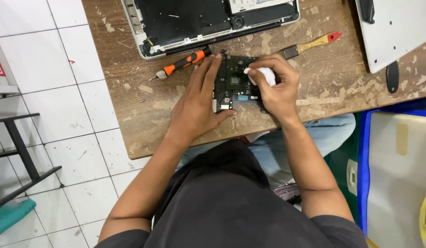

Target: The person cleans a green circuit board on a wooden workbench using a white tissue and a small brush. They wipe various components and surfaces of the board, occasionally switching between the tissue and the brush to remove dust and debris.

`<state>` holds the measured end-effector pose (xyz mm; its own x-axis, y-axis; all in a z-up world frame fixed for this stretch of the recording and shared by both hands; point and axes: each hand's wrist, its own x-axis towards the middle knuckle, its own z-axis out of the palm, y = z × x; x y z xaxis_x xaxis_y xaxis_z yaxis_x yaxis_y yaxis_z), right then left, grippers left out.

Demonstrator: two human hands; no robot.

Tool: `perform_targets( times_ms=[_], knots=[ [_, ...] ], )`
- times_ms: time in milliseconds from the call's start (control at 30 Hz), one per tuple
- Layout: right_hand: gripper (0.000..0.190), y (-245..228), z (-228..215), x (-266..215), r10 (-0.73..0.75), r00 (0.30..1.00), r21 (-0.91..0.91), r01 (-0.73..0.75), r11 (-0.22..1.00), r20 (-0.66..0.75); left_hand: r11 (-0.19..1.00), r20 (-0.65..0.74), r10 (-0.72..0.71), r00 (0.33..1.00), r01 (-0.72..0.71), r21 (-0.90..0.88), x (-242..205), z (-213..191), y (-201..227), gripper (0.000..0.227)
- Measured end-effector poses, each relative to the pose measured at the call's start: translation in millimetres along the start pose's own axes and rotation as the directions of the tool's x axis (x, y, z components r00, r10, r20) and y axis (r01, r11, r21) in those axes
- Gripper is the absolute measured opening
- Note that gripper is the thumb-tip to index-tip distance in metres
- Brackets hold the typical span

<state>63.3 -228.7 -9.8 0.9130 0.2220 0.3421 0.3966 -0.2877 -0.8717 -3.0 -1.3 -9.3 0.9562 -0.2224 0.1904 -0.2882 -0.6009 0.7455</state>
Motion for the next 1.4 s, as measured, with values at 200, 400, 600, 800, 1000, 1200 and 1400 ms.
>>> perform_targets(
  times_ms=[200, 400, 600, 800, 1000, 1200, 1400],
  knots=[
    [0.013, -7.3, -13.6, -0.1, 0.012, 0.994, -0.012, -0.011, 1.000, 0.110, 1.000, 0.000, 0.000, 1.000, 0.000, 0.006, -0.9, 2.9, -1.7, 0.141],
    [0.022, -7.5, -13.7, -1.3, -0.068, 0.944, -0.201, 0.139, 0.970, 0.323, 1.000, 0.014, -0.007, 1.000, 0.007, 0.011, 1.8, -1.7, 1.7, 0.137],
    [0.009, 3.3, -8.2, -3.0, -0.125, 0.922, -0.177, 0.201, 0.963, 0.366, 1.000, 0.030, -0.015, 0.999, 0.014, 0.027, 4.8, -3.8, 4.5, 0.137],
    [0.008, 18.5, 6.1, -8.8, -0.139, 0.941, -0.174, 0.200, 0.964, 0.308, 0.999, 0.036, -0.016, 0.999, 0.015, 0.037, 5.4, -3.9, 3.4, 0.140],
    [0.008, 5.1, 16.4, -6.5, -0.144, 0.952, -0.218, 0.206, 0.954, 0.270, 1.000, 0.036, -0.014, 0.999, 0.013, 0.026, 6.0, -3.8, 3.5, 0.141],
    [0.005, -13.0, 23.3, 0.6, -0.159, 0.976, -0.209, 0.188, 0.960, 0.148, 1.000, 0.049, -0.023, 0.999, 0.022, 0.020, 6.3, -5.0, 3.7, 0.142],
    [0.015, 0.9, -1.2, -7.7, 0.006, 0.993, -0.069, -0.014, 0.998, -0.120, 1.000, 0.034, -0.014, 0.999, 0.013, 0.023, 5.3, -1.9, -0.8, 0.138]
  ],
)
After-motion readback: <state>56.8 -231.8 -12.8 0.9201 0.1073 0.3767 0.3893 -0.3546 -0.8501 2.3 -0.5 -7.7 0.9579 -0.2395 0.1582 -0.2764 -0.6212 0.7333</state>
